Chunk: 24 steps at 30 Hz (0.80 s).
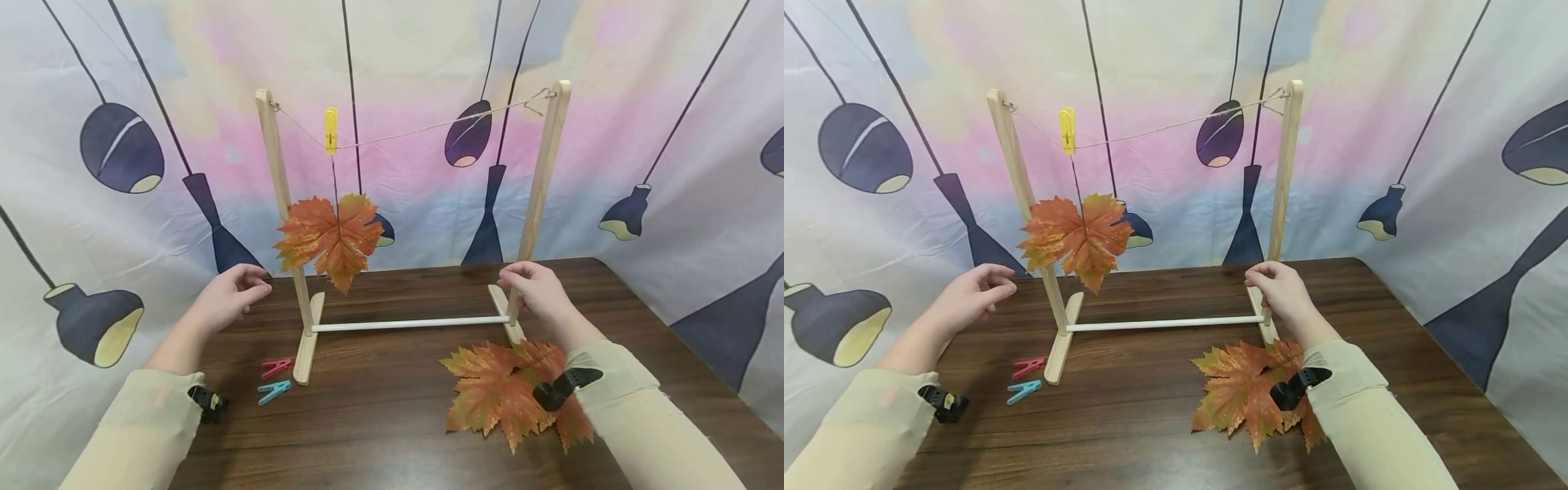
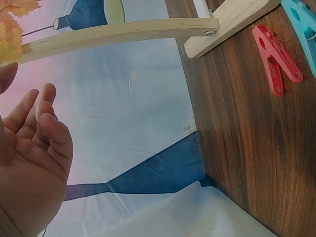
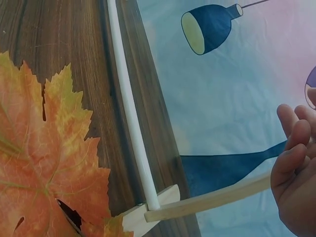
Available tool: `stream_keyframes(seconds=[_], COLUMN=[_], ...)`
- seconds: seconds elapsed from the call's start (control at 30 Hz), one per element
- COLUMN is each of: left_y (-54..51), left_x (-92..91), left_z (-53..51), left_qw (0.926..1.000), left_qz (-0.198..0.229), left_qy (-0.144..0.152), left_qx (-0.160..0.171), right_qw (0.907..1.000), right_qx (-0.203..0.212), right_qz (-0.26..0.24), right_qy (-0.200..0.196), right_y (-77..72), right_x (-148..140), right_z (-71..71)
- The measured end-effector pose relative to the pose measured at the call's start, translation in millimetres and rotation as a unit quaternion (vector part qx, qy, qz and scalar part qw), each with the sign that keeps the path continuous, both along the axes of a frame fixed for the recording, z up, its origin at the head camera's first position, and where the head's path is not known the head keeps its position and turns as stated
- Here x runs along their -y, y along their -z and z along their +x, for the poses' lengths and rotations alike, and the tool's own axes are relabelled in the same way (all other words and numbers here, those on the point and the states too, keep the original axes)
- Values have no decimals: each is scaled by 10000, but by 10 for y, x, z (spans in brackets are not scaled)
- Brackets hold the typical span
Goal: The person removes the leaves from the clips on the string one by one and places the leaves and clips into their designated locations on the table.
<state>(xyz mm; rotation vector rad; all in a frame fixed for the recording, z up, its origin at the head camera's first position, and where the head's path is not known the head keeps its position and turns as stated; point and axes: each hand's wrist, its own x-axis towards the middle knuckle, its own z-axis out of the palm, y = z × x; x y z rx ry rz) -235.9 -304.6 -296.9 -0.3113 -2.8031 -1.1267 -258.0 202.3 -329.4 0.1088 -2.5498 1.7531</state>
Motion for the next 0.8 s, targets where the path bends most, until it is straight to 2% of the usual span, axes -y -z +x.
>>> stream_keyframes(seconds=[0.17,0.47,0.8], left_y=[-28,-86,-150], left_x=[3,-1,-13], left_z=[3,-22,0], left_qw=[9999,9999,9999], left_qz=[-91,55,-131], left_qy=[-6,2,-27], left_qx=[-73,84,-25], right_qw=[9999,9997,9996], right_qx=[-35,-121,-61], right_qz=[-18,-34,-5], right_qy=[-121,-193,-272], right_y=[-10,-84,-140], right_x=[19,94,168], right_z=[-17,-21,-48])
